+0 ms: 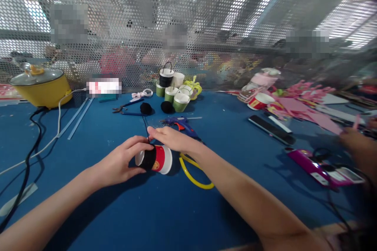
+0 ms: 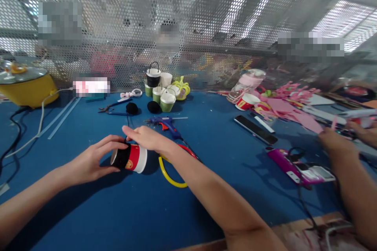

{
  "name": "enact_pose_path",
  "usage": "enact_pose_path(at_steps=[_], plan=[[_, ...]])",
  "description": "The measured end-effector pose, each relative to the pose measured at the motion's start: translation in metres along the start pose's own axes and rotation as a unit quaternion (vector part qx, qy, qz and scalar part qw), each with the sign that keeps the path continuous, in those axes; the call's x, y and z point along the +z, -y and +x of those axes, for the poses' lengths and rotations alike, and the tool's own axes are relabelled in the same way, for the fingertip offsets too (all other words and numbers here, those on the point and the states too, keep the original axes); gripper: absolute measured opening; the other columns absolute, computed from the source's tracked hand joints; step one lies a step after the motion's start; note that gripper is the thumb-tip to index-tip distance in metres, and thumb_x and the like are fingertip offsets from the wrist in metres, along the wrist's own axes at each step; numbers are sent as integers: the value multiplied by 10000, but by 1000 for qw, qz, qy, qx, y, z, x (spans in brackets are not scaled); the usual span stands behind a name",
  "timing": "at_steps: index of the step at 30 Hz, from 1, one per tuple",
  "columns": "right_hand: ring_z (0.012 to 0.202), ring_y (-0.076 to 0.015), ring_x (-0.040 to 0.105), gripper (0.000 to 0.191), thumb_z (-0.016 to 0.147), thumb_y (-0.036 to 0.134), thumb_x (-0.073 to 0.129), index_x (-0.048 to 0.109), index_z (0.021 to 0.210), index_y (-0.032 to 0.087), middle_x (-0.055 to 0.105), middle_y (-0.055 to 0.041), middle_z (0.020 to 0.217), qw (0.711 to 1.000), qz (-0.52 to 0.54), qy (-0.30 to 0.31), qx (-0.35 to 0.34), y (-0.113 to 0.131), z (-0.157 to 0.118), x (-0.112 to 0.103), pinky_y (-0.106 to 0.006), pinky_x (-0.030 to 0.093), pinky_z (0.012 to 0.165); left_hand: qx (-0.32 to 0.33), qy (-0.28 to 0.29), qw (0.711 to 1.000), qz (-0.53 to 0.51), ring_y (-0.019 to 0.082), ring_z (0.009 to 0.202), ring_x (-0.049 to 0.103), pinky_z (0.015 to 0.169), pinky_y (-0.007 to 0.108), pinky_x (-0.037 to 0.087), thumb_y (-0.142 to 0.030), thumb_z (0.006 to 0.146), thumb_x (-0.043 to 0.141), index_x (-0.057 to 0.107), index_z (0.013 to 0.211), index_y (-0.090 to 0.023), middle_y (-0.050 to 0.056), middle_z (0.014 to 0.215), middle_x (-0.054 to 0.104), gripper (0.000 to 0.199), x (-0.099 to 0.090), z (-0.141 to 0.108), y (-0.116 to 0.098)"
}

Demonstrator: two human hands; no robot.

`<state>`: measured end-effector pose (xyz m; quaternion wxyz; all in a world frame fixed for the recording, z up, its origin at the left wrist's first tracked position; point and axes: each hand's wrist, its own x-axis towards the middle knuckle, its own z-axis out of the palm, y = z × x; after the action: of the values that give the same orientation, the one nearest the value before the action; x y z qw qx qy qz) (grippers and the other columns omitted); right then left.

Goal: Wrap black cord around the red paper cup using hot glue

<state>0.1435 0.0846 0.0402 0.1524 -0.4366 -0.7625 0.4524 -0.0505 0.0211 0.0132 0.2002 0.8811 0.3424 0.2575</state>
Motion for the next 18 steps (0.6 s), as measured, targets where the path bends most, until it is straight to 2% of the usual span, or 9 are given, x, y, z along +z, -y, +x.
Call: enact_pose_path(at_steps=[1,3,5,7,11,13,18], plan=[[761,-161,601,503,875,552,387,661,692,172,679,-47,764,999,42,23,-2,3,0,5,-291,444,741,2,-2,1000,1,262,1169,513,956,425,479,-146,761,623,465,1169,-220,131,1245,492,444,1,0,0],[686,-143,573,415,822,534,495,642,692,168,644,-20,700,994,109,27,-5,5,2,11,-276,439,667,8,-7,1000,1,265,1181,504,969,425,471,-153,760,629,474,1175,-226,121,1246,499,449,1,-1,1],[658,-121,549,274,745,438,625,627,697,168,614,9,680,986,165,-4,-25,4,3,12,-258,426,650,14,-11,1000,-5,262,1180,504,978,418,465,-169,769,629,479,1182,-229,115,1243,504,444,2,-1,2],[653,-105,535,201,698,360,674,620,701,166,598,25,676,977,201,-48,-41,3,4,10,-253,415,667,9,-12,1000,-24,257,1176,506,980,413,462,-199,783,627,471,1197,-232,115,1247,504,444,1,-1,3],[615,-90,494,205,704,361,658,611,724,162,587,25,667,972,207,-102,-50,3,2,-1,-247,384,622,-55,-46,991,-117,247,1122,540,943,409,488,-270,764,665,398,1267,-243,110,1228,520,570,2,0,5],[598,-83,474,210,719,363,639,586,697,161,589,18,675,969,207,-125,-54,4,1,-6,-244,372,601,-97,-58,979,-169,233,1040,580,895,398,515,-294,742,683,417,1251,-233,98,1175,544,577,2,2,5],[561,-79,441,251,727,394,618,549,649,166,576,13,655,968,180,-159,-73,1,2,-12,-248,368,581,-168,-36,954,-247,215,949,606,854,381,525,-337,707,700,491,1139,-178,79,1069,588,506,3,4,4]])
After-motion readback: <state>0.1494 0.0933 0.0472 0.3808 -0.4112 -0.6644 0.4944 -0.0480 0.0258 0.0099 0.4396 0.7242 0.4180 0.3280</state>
